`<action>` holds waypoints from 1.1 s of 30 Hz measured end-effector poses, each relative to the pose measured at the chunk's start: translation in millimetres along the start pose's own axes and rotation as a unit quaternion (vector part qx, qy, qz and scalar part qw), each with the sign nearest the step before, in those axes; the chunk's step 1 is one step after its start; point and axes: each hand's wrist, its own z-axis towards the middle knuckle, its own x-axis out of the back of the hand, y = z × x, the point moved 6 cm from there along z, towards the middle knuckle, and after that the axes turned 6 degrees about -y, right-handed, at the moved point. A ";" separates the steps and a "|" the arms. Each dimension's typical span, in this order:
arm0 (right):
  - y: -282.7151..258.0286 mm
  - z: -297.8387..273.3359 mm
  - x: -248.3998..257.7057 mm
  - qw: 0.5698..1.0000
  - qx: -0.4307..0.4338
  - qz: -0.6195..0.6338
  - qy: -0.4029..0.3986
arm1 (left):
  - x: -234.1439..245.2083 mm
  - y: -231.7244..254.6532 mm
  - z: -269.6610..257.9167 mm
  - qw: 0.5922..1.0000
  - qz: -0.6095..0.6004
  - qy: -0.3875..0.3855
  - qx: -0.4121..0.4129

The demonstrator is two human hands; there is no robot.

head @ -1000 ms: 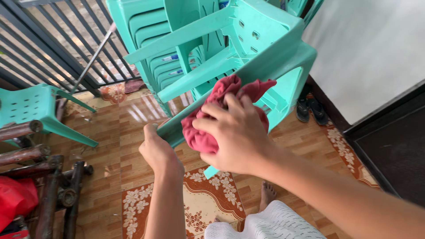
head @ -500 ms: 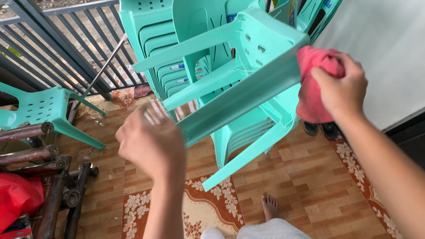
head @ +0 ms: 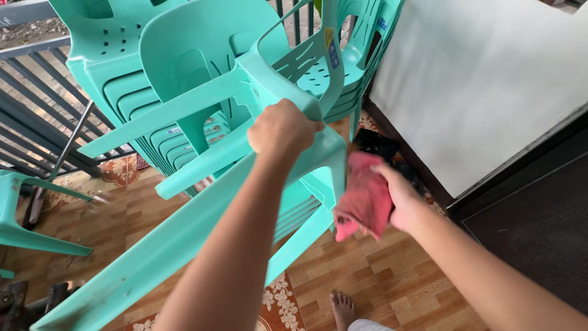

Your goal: The person wipes a stack of light green plastic chairs with a pink cloth. They systematically clean the seat, backrest, and legs of each chair, lifting them to access different surfaces and moving them to a nearby wooden bench for better access.

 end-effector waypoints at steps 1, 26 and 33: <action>9.3 4.4 10.4 1.000 -0.025 0.006 -0.008 | 0.6 -0.2 3.5 1.000 -0.006 -0.016 0.006; -65.8 -163.6 -9.2 0.605 0.632 -0.362 -0.321 | 144.8 -104.6 -54.2 0.923 -0.358 0.086 -0.116; -128.2 -193.2 -10.1 0.609 0.690 -0.293 -0.261 | 164.6 -150.2 -99.5 0.871 -0.473 0.109 -0.077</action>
